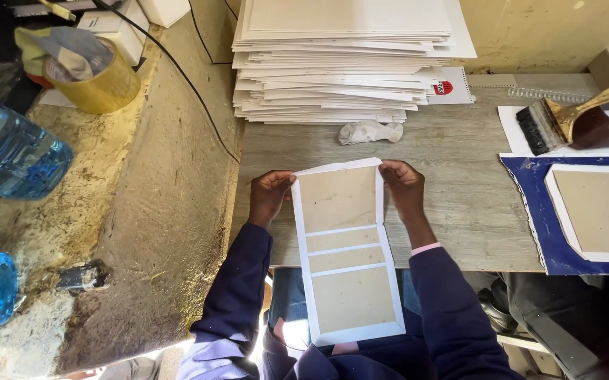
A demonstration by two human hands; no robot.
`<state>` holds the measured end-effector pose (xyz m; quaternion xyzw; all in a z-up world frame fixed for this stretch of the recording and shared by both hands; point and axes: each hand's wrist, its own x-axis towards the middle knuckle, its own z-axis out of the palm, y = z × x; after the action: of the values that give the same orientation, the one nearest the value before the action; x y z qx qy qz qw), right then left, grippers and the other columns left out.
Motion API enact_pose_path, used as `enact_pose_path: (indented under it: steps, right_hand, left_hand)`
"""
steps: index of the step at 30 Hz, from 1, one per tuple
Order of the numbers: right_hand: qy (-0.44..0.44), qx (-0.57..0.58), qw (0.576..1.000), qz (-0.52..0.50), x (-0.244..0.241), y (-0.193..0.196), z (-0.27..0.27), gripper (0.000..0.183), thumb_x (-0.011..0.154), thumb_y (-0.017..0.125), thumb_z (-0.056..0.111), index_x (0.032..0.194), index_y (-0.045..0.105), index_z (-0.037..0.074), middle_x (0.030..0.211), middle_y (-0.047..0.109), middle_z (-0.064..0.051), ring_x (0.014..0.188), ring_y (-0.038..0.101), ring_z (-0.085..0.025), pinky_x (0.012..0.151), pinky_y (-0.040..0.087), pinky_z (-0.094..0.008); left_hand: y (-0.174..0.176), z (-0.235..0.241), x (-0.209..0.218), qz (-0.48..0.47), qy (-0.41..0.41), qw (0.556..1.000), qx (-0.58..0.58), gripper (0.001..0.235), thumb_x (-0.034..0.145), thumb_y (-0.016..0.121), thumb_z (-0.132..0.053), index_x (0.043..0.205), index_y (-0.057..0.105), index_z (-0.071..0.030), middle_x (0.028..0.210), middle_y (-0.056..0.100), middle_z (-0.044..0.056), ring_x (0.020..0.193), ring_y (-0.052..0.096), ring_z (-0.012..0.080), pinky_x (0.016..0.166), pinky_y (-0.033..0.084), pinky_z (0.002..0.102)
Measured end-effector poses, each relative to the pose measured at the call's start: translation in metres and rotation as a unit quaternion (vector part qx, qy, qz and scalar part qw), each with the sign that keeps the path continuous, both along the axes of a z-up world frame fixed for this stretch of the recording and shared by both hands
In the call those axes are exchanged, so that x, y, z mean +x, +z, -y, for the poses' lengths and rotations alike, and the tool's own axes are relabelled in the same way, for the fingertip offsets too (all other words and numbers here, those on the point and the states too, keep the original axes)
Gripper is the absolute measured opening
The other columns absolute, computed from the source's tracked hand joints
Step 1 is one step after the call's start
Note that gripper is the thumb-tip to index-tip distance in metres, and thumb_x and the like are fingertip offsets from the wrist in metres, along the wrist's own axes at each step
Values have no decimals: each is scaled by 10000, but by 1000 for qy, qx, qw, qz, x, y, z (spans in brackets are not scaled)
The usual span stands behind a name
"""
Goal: Assembling paper folders by applying glue with a brush and pressing components together using a cloth.
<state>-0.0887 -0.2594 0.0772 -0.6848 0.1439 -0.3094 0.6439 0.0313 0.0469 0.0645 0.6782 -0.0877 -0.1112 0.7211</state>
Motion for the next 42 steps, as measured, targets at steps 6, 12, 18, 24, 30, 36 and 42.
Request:
enact_pose_path:
  steps: [6, 12, 18, 24, 30, 36, 42]
  right_hand:
    - [156, 274, 946, -72, 1, -13, 28, 204, 1021, 758, 183, 1182, 772, 59, 971, 782, -99, 820, 790, -195, 722, 613, -301]
    - [74, 124, 987, -69, 11, -23, 19, 106, 1013, 670, 124, 968, 725, 45, 771, 647, -41, 694, 653, -101, 659, 526, -240]
    - [25, 100, 992, -72, 13, -27, 9, 104, 943, 640, 89, 841, 657, 103, 685, 562, 17, 627, 546, -68, 615, 429, -235]
    - [54, 169, 982, -72, 11, -43, 30, 76, 986, 658, 149, 937, 691, 100, 743, 598, 5, 693, 628, -78, 662, 542, -243]
    - [89, 186, 977, -51, 6, -41, 35, 91, 1017, 681, 175, 973, 672, 96, 739, 489, 22, 730, 638, -100, 706, 553, -256]
    - [199, 31, 972, -118, 1, 12, 35, 150, 1114, 574, 92, 1164, 700, 29, 880, 641, -28, 835, 663, -120, 831, 588, -304]
    - [226, -349, 892, -176, 76, -38, 45, 269, 924, 598, -76, 1164, 694, -1, 1022, 724, -264, 1038, 723, -468, 921, 551, -576]
  left_hand:
    - [-10, -2, 0, -22, -6, 999, -46, 252, 973, 814, -151, 1190, 792, -26, 878, 812, 75, 686, 753, 80, 628, 683, 212]
    - [-10, 7, -10, -13, 6, 998, -63, 300, 987, 806, -142, 1256, 763, -18, 863, 799, 95, 702, 741, 90, 616, 661, 207]
    - [-4, 15, -38, 63, 142, 988, -5, 179, 1001, 818, -137, 1166, 855, -79, 934, 842, 120, 832, 711, 62, 701, 628, 257]
    - [-6, 6, -26, -81, 17, 990, -112, 276, 1017, 755, -170, 1267, 800, -65, 969, 822, 64, 816, 758, 109, 780, 648, 275]
    - [20, -4, -27, -120, -27, 988, -89, 368, 939, 874, -271, 1239, 810, -68, 900, 802, 60, 808, 791, 141, 800, 674, 316]
    - [22, -5, 9, -25, -121, 992, 32, 259, 1015, 701, -85, 1240, 775, 19, 956, 804, 157, 820, 765, 176, 759, 692, 315]
    - [-44, 31, 57, 249, -112, 885, 377, 194, 1060, 636, -179, 1177, 783, -130, 1008, 749, 70, 943, 752, 255, 824, 597, 382]
